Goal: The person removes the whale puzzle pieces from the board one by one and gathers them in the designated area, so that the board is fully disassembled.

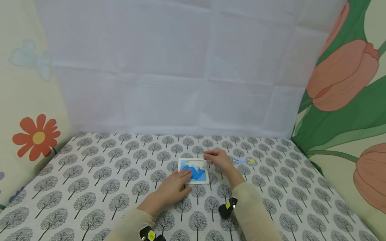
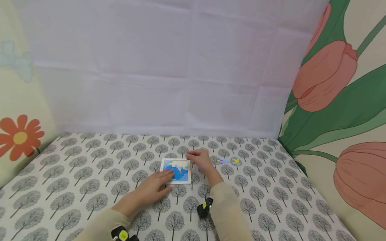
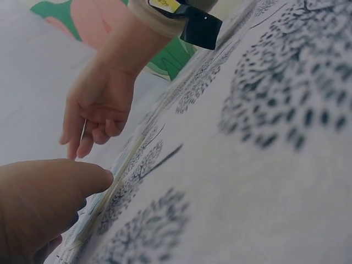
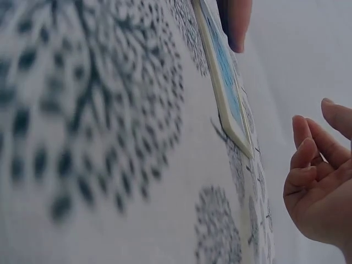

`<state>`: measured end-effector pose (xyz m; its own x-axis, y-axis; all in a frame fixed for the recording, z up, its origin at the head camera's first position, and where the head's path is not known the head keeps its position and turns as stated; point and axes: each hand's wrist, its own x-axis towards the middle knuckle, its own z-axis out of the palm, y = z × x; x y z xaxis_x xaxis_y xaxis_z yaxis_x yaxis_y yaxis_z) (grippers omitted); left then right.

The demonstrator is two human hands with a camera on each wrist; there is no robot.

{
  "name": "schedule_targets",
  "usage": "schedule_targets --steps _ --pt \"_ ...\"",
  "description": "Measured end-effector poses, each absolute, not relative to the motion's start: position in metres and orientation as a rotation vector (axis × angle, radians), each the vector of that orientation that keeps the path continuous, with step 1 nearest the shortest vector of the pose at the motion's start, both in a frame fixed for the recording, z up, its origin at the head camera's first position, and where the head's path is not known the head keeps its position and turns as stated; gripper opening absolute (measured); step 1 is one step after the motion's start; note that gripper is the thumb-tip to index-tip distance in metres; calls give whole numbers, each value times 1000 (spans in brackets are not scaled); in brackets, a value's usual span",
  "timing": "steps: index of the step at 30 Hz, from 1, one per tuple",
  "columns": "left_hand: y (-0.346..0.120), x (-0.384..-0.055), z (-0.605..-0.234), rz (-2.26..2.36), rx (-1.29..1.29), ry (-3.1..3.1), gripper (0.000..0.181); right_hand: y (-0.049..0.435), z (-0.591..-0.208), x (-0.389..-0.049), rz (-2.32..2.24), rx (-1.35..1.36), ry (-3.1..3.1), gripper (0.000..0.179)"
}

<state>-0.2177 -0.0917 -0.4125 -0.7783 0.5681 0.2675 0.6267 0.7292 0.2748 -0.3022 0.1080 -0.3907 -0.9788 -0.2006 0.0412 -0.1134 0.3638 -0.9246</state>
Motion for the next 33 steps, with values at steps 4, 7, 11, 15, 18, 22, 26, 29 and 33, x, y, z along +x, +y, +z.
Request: schedule_targets --steps 4,7,11,15,18,22,26,29,33 --pt "-92 -218 -414 -538 -971 -2766 48 100 -392 -300 -1750 -316 2453 31" --pt "-93 -217 -415 -549 -979 -2764 49 94 -396 -299 -1810 -312 2368 30" --pt "-95 -217 -417 -541 -984 -2762 49 87 -399 -298 -1828 -255 2337 30" --pt "-97 -218 -419 -540 -982 -2765 49 80 -399 -297 -1825 -186 2332 26" --pt "-96 -219 -420 -559 -981 -2772 49 77 -400 -298 -1837 -152 2323 24" --pt "-97 -218 -421 -584 -974 -2781 48 72 -401 -299 -1821 -147 2327 24" --pt "-97 -216 -419 -585 -983 -2792 48 67 -402 -302 -1775 -142 2360 23" --pt "-97 -216 -418 -579 -1005 -2797 48 65 -405 -304 -1732 -146 2403 22" --pt "-98 -215 -418 -548 -1033 -2803 49 64 -408 -305 -1622 -156 2480 22"
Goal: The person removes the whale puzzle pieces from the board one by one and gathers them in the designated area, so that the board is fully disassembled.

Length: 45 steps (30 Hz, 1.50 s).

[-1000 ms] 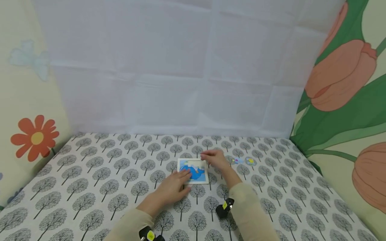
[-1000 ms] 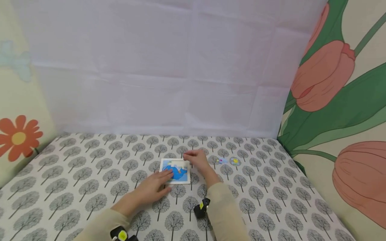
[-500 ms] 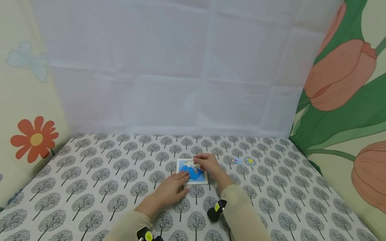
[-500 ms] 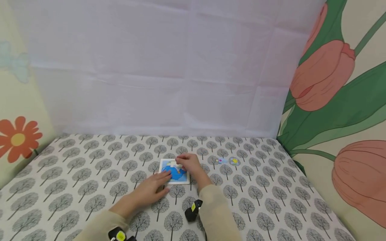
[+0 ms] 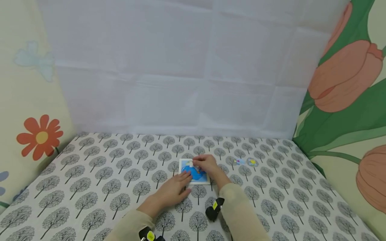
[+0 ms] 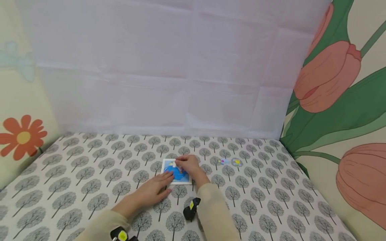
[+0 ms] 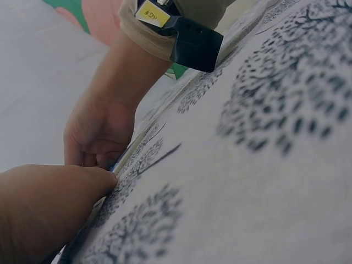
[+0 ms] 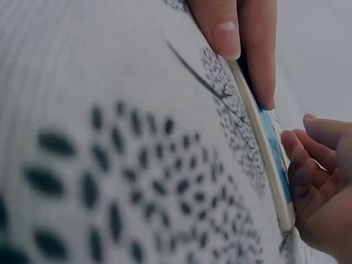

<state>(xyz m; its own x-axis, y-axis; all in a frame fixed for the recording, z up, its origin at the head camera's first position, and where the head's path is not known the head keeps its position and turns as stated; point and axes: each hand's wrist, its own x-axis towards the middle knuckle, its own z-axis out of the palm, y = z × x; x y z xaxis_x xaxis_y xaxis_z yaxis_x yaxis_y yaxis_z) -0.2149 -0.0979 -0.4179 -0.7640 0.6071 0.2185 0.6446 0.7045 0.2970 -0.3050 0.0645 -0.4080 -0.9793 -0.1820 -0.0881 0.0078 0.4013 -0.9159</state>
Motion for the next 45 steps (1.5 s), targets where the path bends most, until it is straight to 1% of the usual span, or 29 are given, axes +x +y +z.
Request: schedule_targets --steps 21,37,45 --pt "-97 -216 -421 -483 -1086 -2791 48 60 -409 -305 -1359 -345 2641 22" --pt "-99 -215 -419 -584 -1114 -2723 48 58 -401 -303 -1279 -386 2636 21" --pt "-98 -214 -418 -589 -1100 -2764 47 58 -403 -305 -1302 -356 2632 20"
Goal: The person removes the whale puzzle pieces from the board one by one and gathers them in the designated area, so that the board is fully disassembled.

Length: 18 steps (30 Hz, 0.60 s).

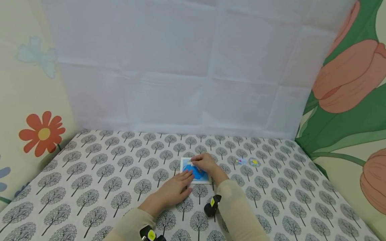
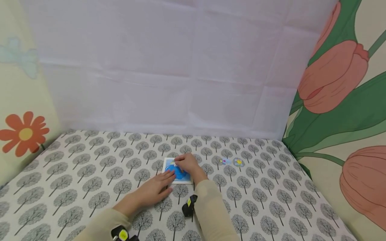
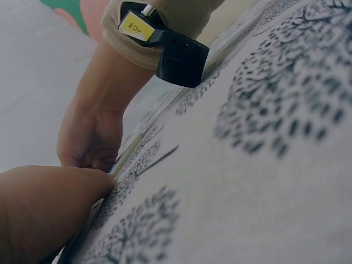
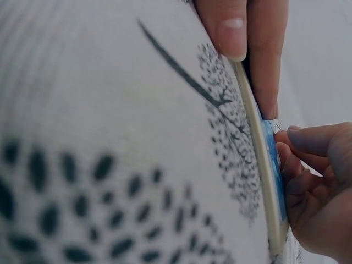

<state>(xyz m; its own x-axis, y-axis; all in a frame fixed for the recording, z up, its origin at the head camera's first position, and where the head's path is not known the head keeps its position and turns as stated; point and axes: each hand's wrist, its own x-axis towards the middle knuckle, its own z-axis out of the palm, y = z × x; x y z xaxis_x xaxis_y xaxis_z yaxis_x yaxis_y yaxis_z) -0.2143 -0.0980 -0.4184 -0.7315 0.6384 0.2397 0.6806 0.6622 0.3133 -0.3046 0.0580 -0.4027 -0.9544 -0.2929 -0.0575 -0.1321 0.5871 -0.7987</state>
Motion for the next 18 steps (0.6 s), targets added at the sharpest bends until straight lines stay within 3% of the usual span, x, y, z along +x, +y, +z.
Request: schedule_targets --steps 18 --pt "-98 -213 -417 -599 -1123 -2699 47 51 -406 -305 -1476 -267 2625 18"
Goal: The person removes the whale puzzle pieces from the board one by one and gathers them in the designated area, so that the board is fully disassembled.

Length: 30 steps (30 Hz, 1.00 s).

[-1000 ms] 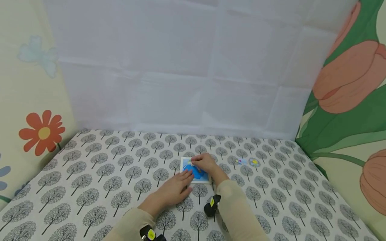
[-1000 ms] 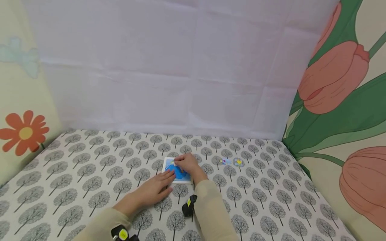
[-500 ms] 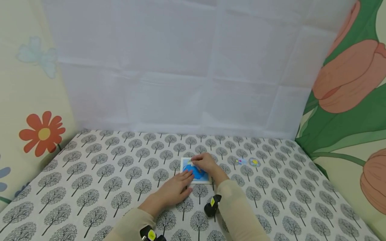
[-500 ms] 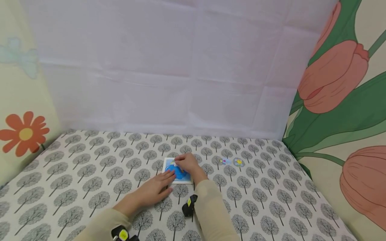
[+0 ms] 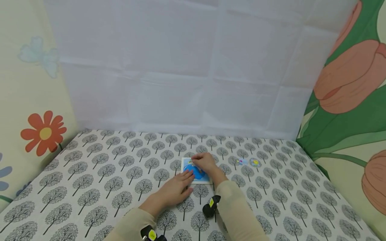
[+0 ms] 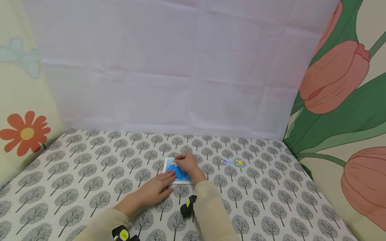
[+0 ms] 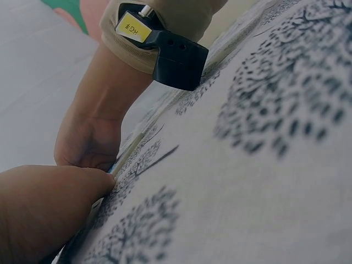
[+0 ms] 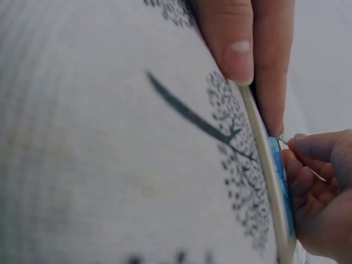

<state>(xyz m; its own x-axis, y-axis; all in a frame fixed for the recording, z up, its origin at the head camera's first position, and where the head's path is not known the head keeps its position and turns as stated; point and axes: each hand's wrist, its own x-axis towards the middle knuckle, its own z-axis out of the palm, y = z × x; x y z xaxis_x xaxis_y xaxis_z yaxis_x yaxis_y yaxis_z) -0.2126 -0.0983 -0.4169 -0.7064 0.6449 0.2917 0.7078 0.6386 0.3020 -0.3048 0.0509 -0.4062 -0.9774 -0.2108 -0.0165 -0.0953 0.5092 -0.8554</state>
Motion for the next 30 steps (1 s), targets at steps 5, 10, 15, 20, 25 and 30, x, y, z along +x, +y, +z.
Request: schedule_targets --steps 5,10,15,20,25,30 --pt "-98 -213 -417 -593 -1115 -2701 47 50 -406 -306 -1501 -252 2603 17" --pt "-98 -215 -418 -570 -1084 -2775 47 48 -406 -307 -1560 -223 2569 15" --pt "-98 -215 -417 -551 -1074 -2794 48 46 -406 -305 -1614 -230 2551 19" --pt "-99 -214 -417 -561 -1073 -2796 49 45 -406 -305 -1595 -221 2580 17" --pt "-99 -215 -418 -572 -1077 -2792 48 44 -409 -306 -1620 -224 2582 16" --pt "-99 -215 -418 -576 -1077 -2787 48 44 -410 -306 -1659 -176 2571 14"
